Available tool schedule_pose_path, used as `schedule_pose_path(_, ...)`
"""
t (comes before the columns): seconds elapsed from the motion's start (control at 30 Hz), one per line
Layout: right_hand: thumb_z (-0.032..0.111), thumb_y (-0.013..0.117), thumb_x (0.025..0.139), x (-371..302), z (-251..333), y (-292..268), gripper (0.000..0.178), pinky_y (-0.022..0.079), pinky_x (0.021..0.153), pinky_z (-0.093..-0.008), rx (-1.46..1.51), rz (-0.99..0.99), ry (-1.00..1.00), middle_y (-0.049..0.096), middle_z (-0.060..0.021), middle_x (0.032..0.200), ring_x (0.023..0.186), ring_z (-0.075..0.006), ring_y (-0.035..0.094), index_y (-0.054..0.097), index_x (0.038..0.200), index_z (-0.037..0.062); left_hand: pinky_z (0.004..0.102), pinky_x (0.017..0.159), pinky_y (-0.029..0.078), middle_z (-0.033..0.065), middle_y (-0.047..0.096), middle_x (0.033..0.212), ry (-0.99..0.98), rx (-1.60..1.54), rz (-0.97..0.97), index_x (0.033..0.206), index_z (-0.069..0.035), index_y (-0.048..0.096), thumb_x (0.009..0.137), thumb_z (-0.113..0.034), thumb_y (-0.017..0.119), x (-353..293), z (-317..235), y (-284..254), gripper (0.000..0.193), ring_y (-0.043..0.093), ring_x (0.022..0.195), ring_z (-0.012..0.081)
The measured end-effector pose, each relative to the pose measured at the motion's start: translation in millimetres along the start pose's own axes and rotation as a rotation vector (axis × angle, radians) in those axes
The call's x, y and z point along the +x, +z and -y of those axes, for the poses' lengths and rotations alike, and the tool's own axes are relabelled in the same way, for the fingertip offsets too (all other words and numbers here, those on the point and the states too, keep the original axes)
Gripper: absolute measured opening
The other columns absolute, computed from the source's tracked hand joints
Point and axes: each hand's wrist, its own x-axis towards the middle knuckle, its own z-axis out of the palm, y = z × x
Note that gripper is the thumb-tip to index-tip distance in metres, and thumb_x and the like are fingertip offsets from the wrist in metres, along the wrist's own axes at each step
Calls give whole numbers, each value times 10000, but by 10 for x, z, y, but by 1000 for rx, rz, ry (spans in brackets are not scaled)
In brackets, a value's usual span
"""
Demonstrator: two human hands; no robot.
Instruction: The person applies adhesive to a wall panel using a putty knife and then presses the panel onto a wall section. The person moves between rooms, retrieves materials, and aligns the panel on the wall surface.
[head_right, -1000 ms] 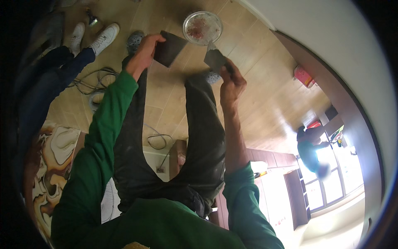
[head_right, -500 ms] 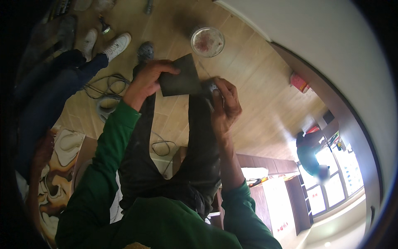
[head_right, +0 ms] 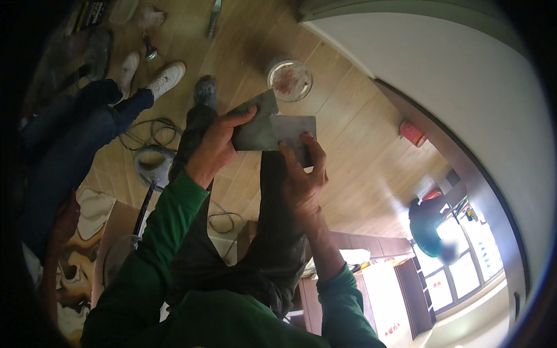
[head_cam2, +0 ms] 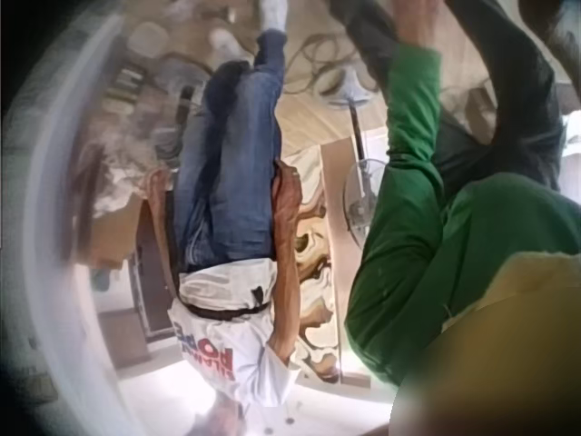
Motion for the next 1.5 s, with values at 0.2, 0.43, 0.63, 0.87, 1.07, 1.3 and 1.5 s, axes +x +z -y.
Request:
schedule_pose_path(0.2, -99, 590, 674, -35, -404, -74, 461, 546, 894, -398, -49, 136, -83, 599, -147, 1152, 1106, -337, 621, 744, 1032, 147, 344, 943, 511, 88, 652, 1131, -63, 9, 73, 1243, 1, 559, 925, -198, 644, -24, -82, -98, 384, 642, 1039, 182)
schedule_pose_path(0.43, 89, 538, 958, 71, -95, -70, 403, 542, 924, -396, 934, -19, 847, 562, -172, 1305, 1131, -255, 601, 513, 1346, -19, 363, 961, 513, 115, 650, 1141, -170, -217, 141, 1253, 2, 550, 936, -172, 621, 97, 110, -199, 369, 644, 1046, 210)
schedule_pose_path(0.63, 68, 481, 989, 135, 185, 203, 376, 591, 852, -403, 1038, -112, 954, 563, -164, 1303, 1112, -240, 610, 498, 1355, -17, 335, 874, 536, 119, 670, 1085, -23, 80, -191, 1166, 56, 605, 877, -172, 701, 254, 295, -40, 380, 661, 967, 193)
schedule_pose_path(0.87, 26, 496, 968, 140, 153, 242, 331, 598, 833, -359, 677, 21, 835, 581, -141, 1211, 1104, -236, 610, 576, 1288, -4, 332, 825, 541, 123, 682, 1042, 14, 97, -242, 1127, 58, 630, 856, -163, 722, 406, 179, -44, 361, 666, 925, 199)
schedule_pose_path(1.07, -5, 578, 905, -82, 46, 232, 320, 548, 821, -302, 262, 217, 513, 610, -127, 1185, 1084, -203, 621, 646, 1215, 29, 338, 866, 532, 96, 681, 1045, 65, -5, -156, 1142, 19, 638, 869, -152, 707, 460, -13, -138, 329, 662, 950, 200)
schedule_pose_path(1.3, 70, 590, 885, -352, -937, 753, 269, 523, 830, -342, 377, 182, 810, 699, -152, 989, 955, -257, 676, 702, 1129, 88, 342, 985, 466, 82, 646, 1170, 297, -15, -69, 1204, 1, 604, 891, -164, 690, 27, -640, -539, 365, 611, 1080, 194)
schedule_pose_path(1.5, 198, 571, 914, 51, -1351, 1456, 281, 503, 758, -423, 25, 175, 665, 695, -190, 962, 895, -311, 682, 689, 1158, 124, 323, 921, 481, 77, 654, 1144, 181, 131, -268, 1219, 6, 602, 866, -164, 713, -415, -374, -1145, 407, 622, 1033, 172)
